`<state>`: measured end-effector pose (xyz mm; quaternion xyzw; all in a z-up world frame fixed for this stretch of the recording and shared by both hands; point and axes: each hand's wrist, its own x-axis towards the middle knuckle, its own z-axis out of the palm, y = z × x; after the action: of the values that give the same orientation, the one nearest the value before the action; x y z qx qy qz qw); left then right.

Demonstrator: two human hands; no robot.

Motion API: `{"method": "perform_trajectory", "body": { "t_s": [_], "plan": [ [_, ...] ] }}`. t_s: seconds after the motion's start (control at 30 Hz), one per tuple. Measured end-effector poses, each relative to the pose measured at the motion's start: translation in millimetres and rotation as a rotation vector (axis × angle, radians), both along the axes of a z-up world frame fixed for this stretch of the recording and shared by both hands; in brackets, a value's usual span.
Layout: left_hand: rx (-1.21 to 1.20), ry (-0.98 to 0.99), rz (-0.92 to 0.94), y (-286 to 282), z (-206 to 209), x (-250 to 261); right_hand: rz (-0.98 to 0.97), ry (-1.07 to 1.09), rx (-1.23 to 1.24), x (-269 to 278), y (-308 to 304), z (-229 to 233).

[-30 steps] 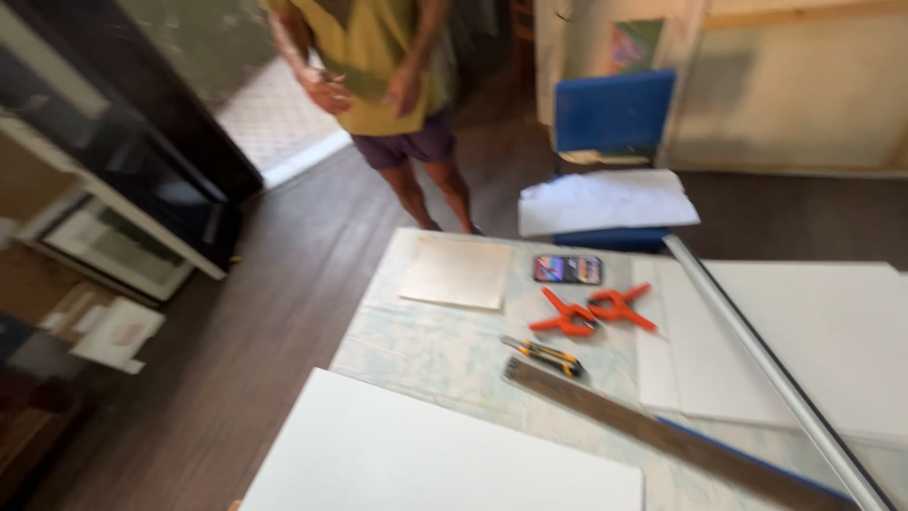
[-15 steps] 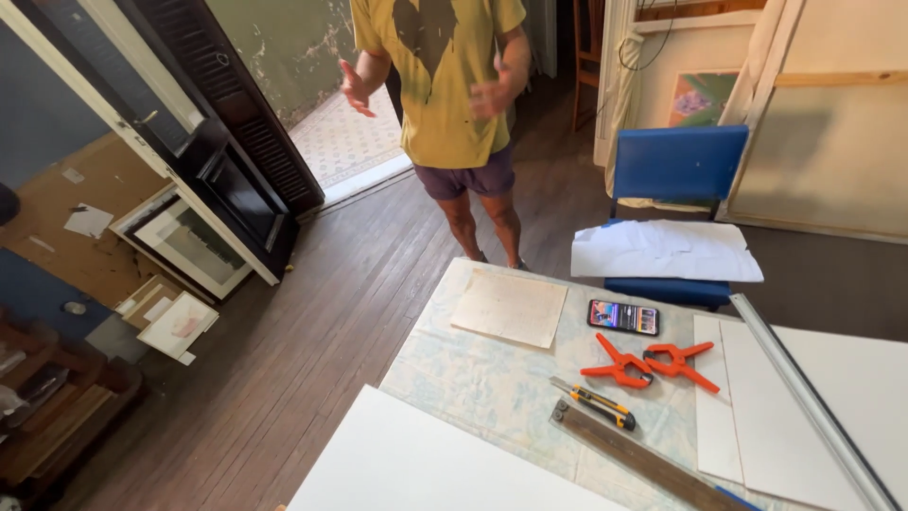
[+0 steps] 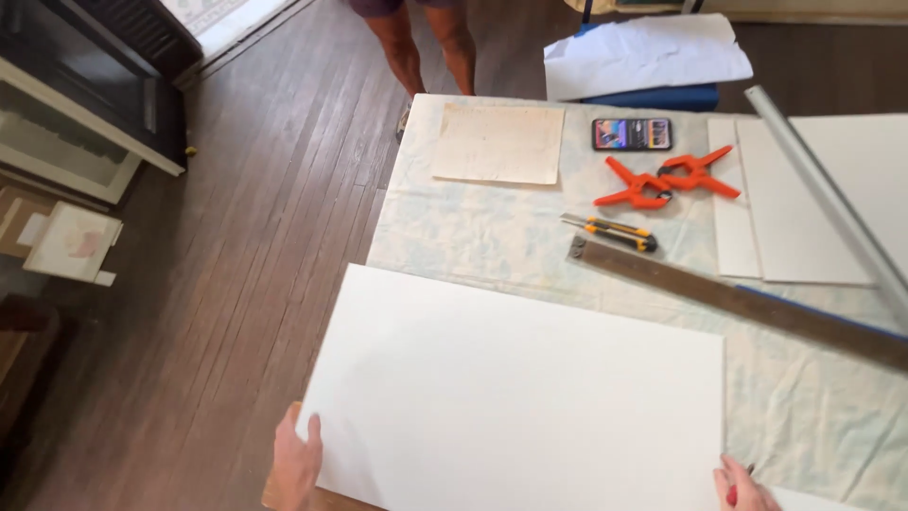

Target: Measuring, marking, and cutting a white board using a straight edge and utility knife on a workbench.

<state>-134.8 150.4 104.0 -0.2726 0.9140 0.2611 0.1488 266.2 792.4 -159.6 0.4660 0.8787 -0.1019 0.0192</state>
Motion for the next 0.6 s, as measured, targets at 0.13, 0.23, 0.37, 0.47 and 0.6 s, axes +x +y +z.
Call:
{"method": "perform_trajectory", "body": {
  "t_s": [0.13,0.23,0.37,0.47,0.6],
  "plan": [
    [-0.098,0.024,-0.114,-54.0,-90.4,-80.7,-0.170,-0.171,-0.092,-34.7,-5.8,41.8],
    [0.022,-0.208,-0.127,-45.3,-107.0,-109.9,-0.319,-0.136,-0.267,-70.7,-30.1,112.9],
    [0.063,-0.118,-0.212,-63.5,-153.8,-126.0,-0.254,-0.127,-0.209,-95.5,-33.8,118.7],
    [0.089,0.011,-0.242,-87.2,-190.2,-138.8,-0.303,-0.175,-0.267,-126.2,-64.8,187.4],
    [0.060,0.043,-0.339,-110.7,-203.5,-184.2,-0.379,-0.125,-0.328,-132.1,-113.9,259.5]
  ]
}}
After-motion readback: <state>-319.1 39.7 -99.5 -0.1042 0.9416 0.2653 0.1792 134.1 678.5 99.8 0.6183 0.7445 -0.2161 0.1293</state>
